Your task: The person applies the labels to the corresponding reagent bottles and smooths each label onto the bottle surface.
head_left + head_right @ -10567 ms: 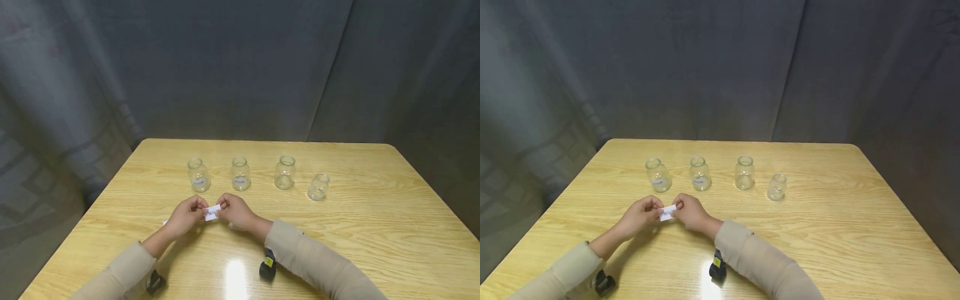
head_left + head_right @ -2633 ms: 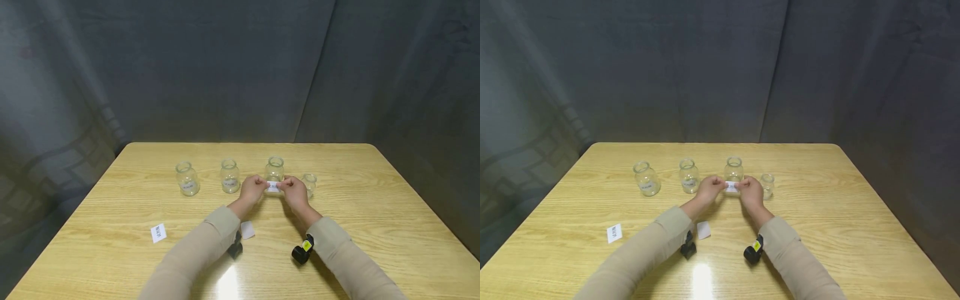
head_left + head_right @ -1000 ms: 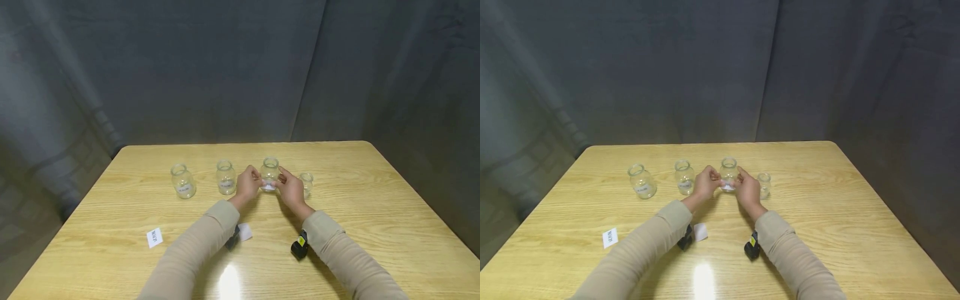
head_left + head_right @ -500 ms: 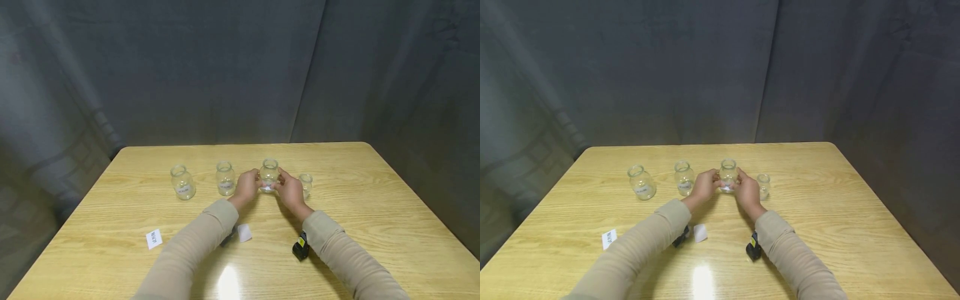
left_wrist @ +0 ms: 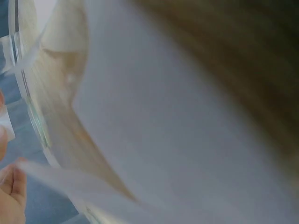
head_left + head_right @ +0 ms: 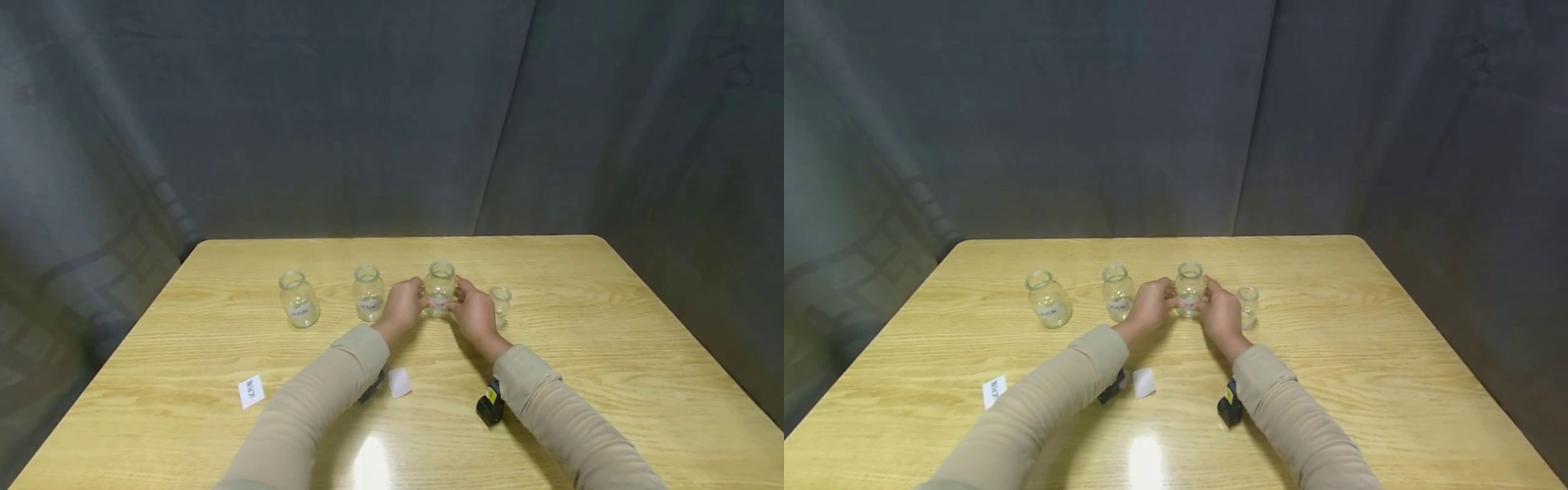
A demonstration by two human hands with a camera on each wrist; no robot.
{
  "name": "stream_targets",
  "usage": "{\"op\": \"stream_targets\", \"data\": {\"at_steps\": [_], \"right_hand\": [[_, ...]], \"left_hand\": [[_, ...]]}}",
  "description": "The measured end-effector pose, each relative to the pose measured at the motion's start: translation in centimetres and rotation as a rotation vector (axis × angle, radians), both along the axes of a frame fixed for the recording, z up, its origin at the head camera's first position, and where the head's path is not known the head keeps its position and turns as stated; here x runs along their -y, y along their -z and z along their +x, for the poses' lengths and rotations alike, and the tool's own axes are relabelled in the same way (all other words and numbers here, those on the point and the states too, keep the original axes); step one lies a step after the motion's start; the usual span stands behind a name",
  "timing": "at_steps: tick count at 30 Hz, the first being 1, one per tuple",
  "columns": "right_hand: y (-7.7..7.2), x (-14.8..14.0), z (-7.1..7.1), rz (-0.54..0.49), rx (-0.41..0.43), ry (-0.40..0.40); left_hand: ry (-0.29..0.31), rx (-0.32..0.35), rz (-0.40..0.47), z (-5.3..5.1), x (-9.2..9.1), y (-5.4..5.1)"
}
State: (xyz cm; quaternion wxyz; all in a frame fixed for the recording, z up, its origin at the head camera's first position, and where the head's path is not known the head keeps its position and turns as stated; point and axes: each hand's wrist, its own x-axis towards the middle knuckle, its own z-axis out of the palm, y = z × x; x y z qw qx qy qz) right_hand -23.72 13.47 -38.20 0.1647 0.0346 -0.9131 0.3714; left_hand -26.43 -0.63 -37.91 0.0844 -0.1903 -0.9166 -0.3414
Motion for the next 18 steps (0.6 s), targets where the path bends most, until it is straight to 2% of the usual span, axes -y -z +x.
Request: {"op": "stream_targets", "data": {"at_steps": [6,15,18], "right_hand": [[-0.16,-0.13,-0.14,0.005,-0.024,-0.017],[-0.32,-0.38,-0.31,-0.004,-0.009,-0.031],[-0.35,-0.62,-0.34,-0.051,0.014,-0.043]], "left_hand": [[-0.007,0.054,0.034,-0.19,0.04,-0.03],[-0.04,0.077,0.028,-0.15,-0.07,-0.15],[-0.041,0.08,0.038,-0.22,-0.14,-0.14]]}}
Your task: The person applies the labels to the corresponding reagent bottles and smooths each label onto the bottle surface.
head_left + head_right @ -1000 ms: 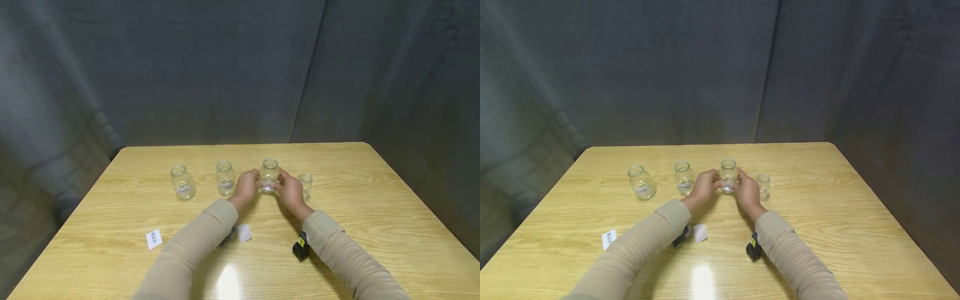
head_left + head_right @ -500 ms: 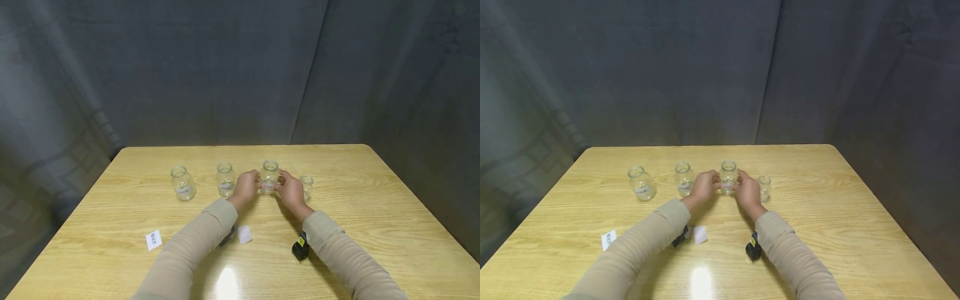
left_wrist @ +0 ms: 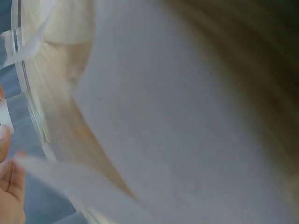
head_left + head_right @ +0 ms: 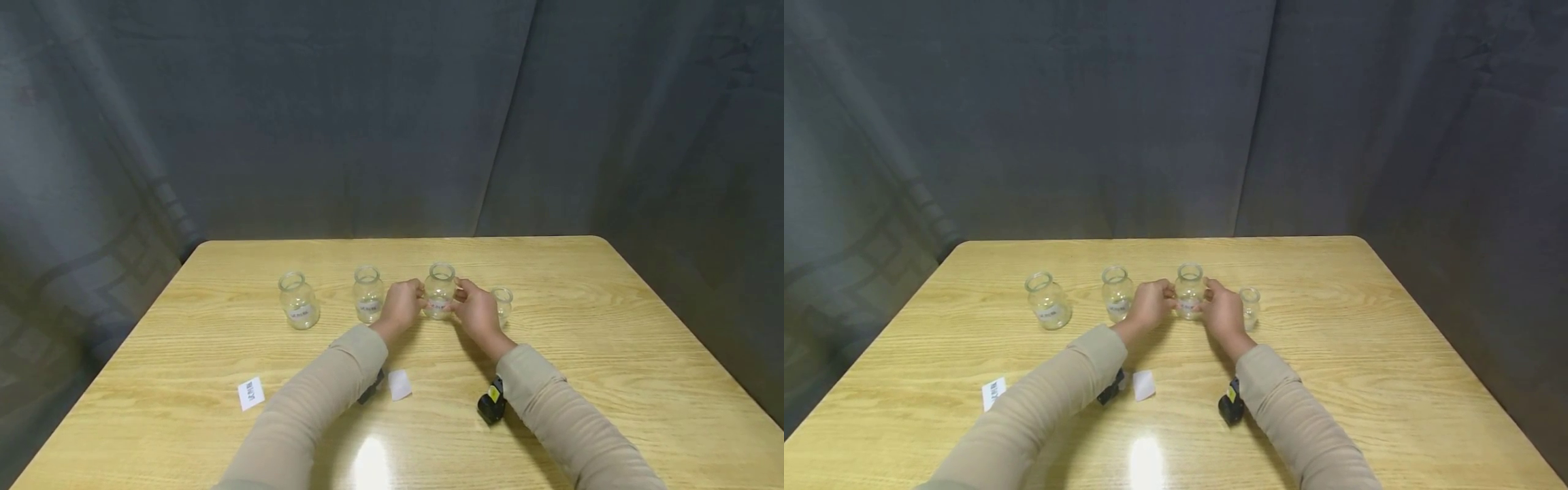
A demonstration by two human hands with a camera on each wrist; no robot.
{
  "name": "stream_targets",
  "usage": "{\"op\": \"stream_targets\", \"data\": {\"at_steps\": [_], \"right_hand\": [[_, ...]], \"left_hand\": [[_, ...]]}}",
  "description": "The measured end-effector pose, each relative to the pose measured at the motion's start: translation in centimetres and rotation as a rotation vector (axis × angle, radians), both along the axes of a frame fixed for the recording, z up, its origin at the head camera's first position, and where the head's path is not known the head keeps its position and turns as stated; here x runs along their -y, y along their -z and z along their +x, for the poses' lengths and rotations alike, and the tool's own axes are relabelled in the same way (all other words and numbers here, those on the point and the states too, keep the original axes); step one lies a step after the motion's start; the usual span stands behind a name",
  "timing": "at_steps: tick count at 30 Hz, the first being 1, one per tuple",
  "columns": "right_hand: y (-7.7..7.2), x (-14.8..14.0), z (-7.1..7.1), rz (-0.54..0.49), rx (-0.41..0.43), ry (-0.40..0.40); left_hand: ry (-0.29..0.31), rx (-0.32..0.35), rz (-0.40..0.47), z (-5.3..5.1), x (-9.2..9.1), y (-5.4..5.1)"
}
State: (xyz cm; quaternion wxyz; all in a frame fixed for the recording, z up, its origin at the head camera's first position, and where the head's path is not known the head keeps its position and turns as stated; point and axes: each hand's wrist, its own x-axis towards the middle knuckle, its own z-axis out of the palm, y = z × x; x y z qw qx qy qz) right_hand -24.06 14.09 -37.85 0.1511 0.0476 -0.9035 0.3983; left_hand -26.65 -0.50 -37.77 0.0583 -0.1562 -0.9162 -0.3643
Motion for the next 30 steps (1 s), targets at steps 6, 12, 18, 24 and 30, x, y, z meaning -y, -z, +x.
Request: {"op": "stream_targets", "data": {"at_steps": [6,12,18,24,30], "right_hand": [[-0.1,-0.2,0.3,-0.073,0.022,-0.012],[0.2,0.0,0.6,-0.144,0.042,-0.015],[0.1,0.2,1.4,-0.131,0.077,0.0],[-0.8,0.2,2.6,-0.123,0.077,-0.01],[-1.3,0.5,3.8,-0.228,0.153,-0.066]], "left_hand": [[0.032,-0.002,0.028,0.0,0.1,0.1],[0.035,0.032,0.075,0.3,0.2,0.1],[0.036,0.099,0.099,1.0,0.5,0.0],[0.038,0.122,0.139,2.1,1.6,-0.3],[0.061,0.146,0.179,3.9,2.8,-0.7]]}}
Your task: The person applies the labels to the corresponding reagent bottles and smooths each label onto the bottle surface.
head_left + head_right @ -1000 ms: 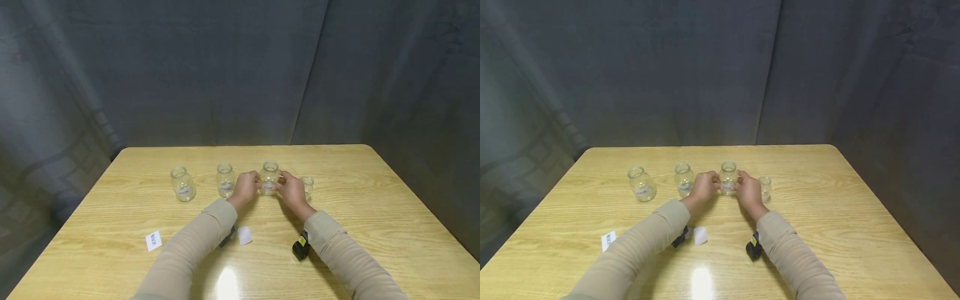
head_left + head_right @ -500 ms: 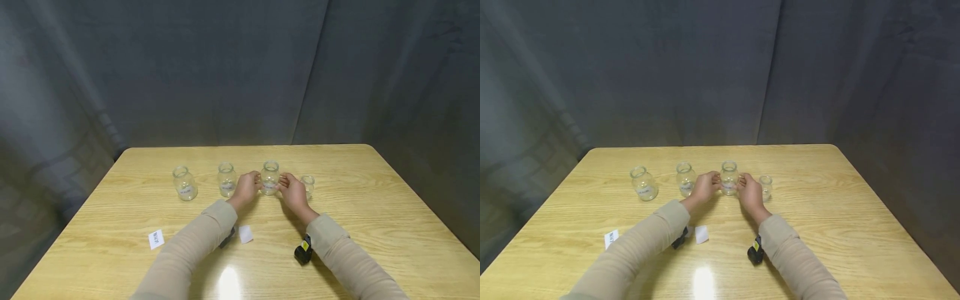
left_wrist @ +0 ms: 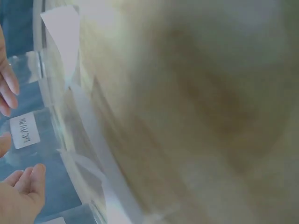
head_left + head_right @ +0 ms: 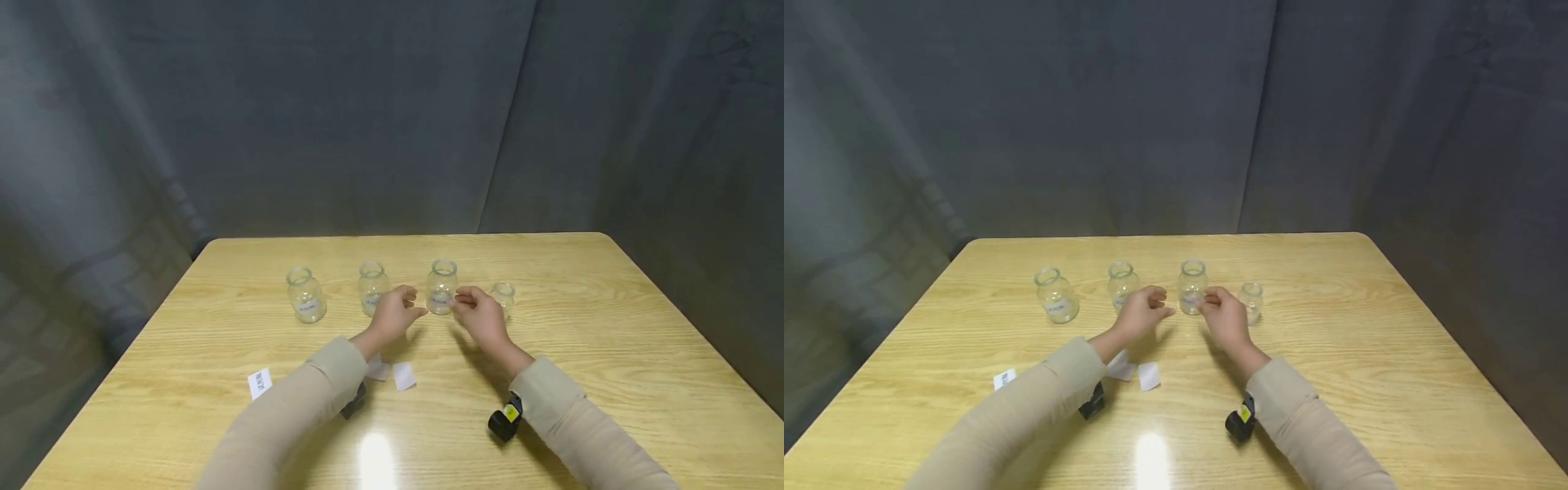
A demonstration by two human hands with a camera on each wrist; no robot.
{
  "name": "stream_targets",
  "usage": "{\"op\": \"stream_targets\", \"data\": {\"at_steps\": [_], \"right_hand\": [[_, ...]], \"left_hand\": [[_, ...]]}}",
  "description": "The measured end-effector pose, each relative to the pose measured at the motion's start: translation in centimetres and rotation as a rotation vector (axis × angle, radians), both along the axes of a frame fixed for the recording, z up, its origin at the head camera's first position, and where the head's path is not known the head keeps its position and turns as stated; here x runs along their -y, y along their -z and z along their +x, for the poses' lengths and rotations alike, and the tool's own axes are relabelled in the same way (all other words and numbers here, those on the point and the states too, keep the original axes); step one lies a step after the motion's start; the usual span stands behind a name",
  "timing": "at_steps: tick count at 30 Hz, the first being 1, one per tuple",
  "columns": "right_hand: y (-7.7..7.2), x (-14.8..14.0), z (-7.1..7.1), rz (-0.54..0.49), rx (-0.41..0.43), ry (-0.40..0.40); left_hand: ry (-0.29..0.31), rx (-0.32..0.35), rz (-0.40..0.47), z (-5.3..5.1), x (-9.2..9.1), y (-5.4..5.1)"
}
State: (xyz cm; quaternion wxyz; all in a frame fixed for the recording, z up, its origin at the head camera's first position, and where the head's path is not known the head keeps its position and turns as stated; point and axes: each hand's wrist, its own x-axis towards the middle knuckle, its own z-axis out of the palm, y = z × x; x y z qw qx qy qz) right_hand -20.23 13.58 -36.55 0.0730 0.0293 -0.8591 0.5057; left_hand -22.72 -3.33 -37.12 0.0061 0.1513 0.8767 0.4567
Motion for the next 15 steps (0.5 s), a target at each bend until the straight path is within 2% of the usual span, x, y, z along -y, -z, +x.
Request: {"op": "stream_targets", "data": {"at_steps": [6,15], "right_hand": [[-0.2,1.4,0.6,-0.087,0.052,-0.064],[0.4,4.1,1.3,-0.166,0.088,-0.158]], "left_hand": [[0.005,0.056,0.045,1.6,1.6,-0.3],[-0.004,0.079,0.147,3.7,4.2,-0.1]]}}
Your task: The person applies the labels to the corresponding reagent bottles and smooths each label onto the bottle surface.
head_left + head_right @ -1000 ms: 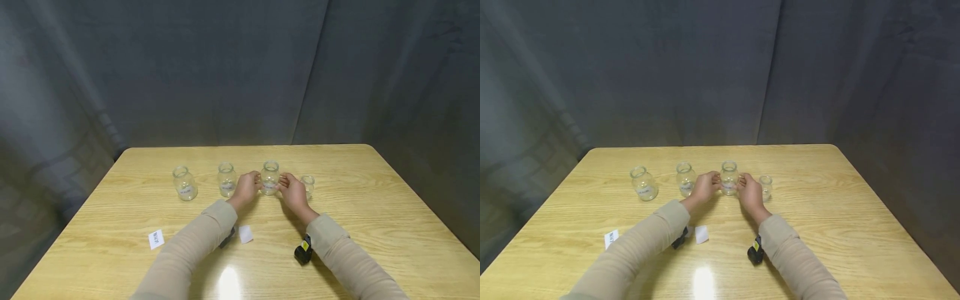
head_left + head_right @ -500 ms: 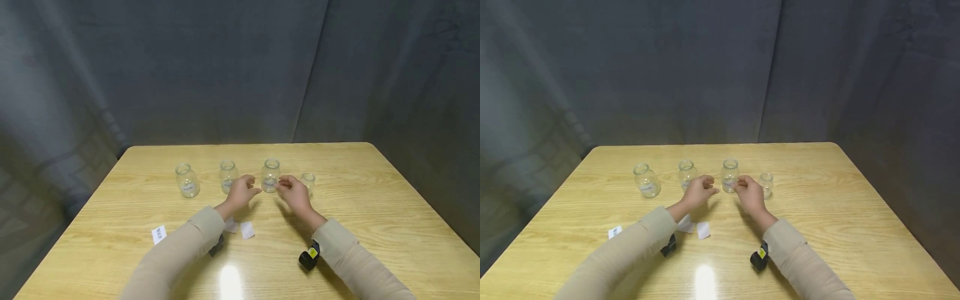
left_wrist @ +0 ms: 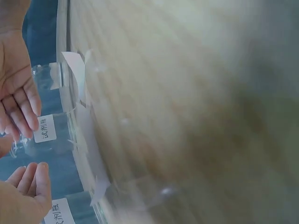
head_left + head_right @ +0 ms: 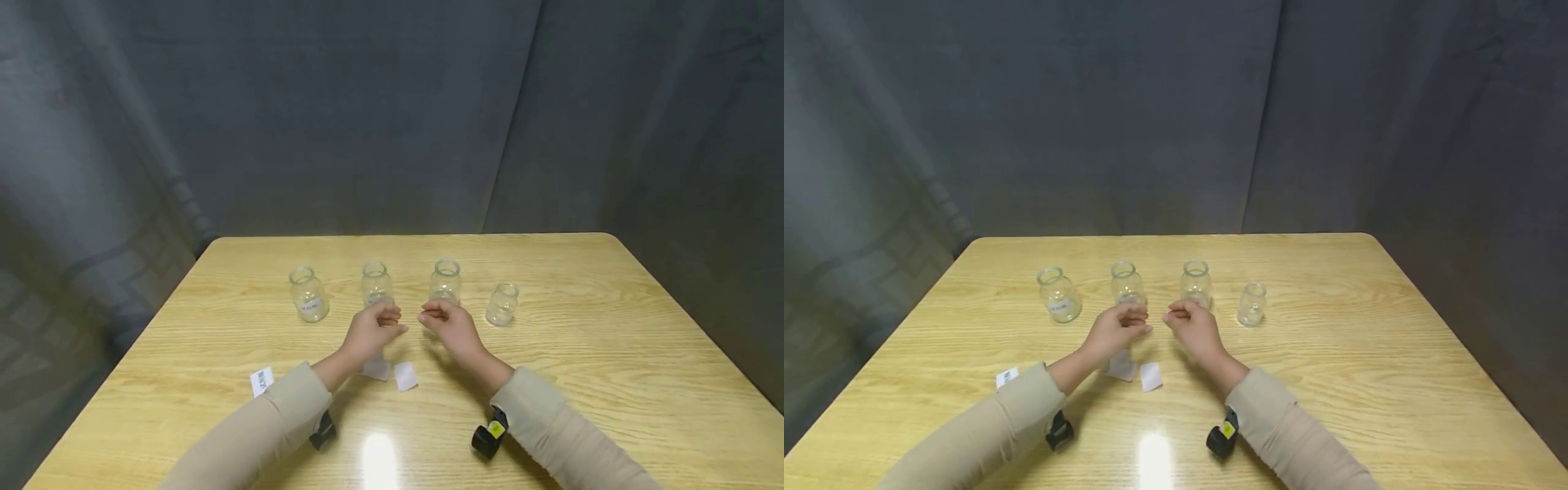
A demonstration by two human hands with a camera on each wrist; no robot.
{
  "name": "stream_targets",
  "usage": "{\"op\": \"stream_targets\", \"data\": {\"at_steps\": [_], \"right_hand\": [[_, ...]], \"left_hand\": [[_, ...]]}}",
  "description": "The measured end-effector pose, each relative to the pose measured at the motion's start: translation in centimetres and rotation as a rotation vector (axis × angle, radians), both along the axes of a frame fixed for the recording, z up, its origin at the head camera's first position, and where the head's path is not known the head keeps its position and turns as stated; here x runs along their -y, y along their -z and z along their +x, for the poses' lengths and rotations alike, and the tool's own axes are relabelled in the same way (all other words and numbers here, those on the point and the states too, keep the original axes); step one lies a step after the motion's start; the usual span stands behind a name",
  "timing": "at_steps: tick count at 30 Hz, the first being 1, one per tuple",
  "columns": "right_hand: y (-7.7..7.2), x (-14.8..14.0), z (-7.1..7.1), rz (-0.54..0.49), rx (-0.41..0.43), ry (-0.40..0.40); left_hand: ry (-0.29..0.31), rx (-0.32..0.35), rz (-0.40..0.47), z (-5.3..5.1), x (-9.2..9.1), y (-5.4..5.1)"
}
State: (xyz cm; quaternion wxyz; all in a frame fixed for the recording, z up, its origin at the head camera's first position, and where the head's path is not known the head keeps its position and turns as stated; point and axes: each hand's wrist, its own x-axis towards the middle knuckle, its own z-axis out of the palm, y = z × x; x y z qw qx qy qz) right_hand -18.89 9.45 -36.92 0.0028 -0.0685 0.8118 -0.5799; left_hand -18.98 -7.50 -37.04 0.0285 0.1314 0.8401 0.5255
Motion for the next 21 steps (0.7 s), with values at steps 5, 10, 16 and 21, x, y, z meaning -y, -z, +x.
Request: {"op": "stream_targets", "data": {"at_steps": [5,10,16,21], "right_hand": [[-0.2,1.3,0.4,-0.022,0.004,-0.072],[-0.3,2.6,0.8,-0.05,0.006,-0.146],[-0.9,4.2,1.5,-0.076,0.019,-0.26],[-1.3,5.9,2.0,-0.071,0.037,-0.33]], "left_hand": [[0.004,0.003,0.013,0.9,1.2,0.2],[-0.046,0.076,0.068,2.0,2.9,0.3],[-0.155,0.134,0.145,2.9,5.4,-0.2],[-0.21,0.152,0.104,3.7,7.7,-0.8]]}}
